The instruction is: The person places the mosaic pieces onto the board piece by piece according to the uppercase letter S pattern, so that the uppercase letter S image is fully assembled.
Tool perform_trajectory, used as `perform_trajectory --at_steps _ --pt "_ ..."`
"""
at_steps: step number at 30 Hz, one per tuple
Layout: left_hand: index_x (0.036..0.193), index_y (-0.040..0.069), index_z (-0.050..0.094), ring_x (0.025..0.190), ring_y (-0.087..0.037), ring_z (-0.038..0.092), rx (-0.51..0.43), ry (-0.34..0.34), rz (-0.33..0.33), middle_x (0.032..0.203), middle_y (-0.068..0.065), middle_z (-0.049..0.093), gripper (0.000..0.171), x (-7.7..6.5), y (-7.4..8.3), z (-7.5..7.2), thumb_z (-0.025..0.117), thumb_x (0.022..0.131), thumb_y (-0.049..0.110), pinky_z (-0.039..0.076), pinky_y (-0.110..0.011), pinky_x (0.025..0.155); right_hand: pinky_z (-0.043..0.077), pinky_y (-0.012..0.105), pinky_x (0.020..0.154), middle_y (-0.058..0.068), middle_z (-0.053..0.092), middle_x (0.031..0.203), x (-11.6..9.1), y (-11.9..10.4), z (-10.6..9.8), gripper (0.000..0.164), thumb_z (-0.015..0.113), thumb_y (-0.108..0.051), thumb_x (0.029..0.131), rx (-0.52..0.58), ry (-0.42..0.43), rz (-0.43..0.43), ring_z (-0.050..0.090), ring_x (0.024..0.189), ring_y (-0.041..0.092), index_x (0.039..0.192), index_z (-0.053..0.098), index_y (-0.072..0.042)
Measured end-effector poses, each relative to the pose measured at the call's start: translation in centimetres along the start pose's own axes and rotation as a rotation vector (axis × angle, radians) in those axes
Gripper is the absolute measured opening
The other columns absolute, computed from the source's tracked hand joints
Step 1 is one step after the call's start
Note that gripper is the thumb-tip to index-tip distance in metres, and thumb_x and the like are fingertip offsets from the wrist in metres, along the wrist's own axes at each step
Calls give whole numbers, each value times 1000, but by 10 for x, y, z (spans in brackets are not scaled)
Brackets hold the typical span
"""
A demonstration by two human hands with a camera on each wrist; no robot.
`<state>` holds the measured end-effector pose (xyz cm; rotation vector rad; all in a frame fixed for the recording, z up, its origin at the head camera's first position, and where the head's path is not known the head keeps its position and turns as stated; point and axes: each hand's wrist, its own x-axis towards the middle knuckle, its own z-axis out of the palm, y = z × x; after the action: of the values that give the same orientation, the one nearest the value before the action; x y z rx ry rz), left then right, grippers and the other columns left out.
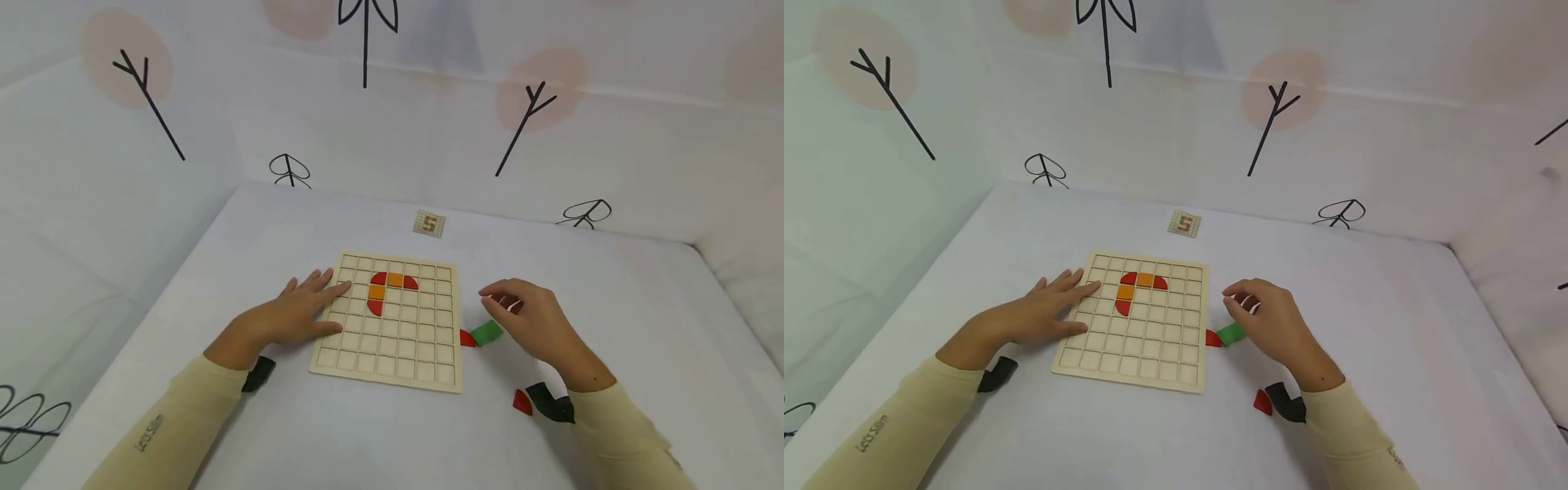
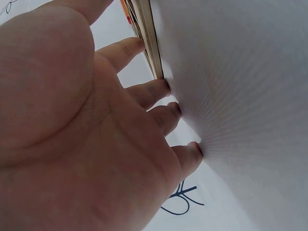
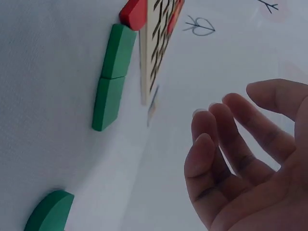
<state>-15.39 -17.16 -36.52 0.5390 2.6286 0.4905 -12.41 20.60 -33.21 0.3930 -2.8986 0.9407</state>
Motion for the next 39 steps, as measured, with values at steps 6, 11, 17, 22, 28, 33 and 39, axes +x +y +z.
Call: perform_trajectory --at_steps 6,11,17,22,28,33,39 --pt "160 32 21 157 -33 -2 5 -1 -13 170 -11 5 81 -2 -5 -1 65 94 49 -3 -59 126 54 23 72 1 69 93 8 14 4 17 68 -14 95 -23 -59 -32 61 85 16 110 74 -9" --pt "160 32 21 157 -32 -3 14 8 -1 170 -10 4 81 2 -4 -4 65 94 49 -3 -58 126 53 23 72 1 69 95 8 22 -2 15 69 -10 93 -41 -90 -48 60 86 16 107 75 -9" --pt "160 33 21 157 -32 -4 -1 -8 -1 170 -9 3 81 3 -2 -4 64 95 50 -4 -58 126 54 34 82 1 69 105 9 29 -2 18 71 -10 91 -45 -220 -10 59 98 20 108 74 -12" --pt "160 32 21 157 -32 -3 -6 -5 -7 170 -10 3 81 2 -2 -4 65 94 48 -4 -58 126 55 43 90 0 66 109 9 33 1 22 74 -7 86 -43 -309 -25 58 105 22 106 74 -15" --pt "160 33 20 157 -31 -4 -12 -15 -13 170 -9 3 81 2 -2 -2 65 94 49 -4 -57 126 53 40 89 -2 65 110 8 35 2 24 75 -7 84 -63 -350 -48 57 101 17 106 74 -16" --pt "160 33 21 158 -31 -3 -10 -6 -14 170 -9 3 81 3 -2 -2 65 94 49 -4 -57 126 52 33 81 0 66 109 8 34 1 26 77 -6 83 -77 -354 -90 56 98 17 106 74 -15" --pt "160 32 21 157 -31 -4 -11 -14 -7 170 -9 3 81 3 -1 -1 64 95 49 -4 -57 126 52 31 80 0 67 110 7 35 0 27 78 -6 82 -99 -374 -116 56 100 17 107 74 -15"
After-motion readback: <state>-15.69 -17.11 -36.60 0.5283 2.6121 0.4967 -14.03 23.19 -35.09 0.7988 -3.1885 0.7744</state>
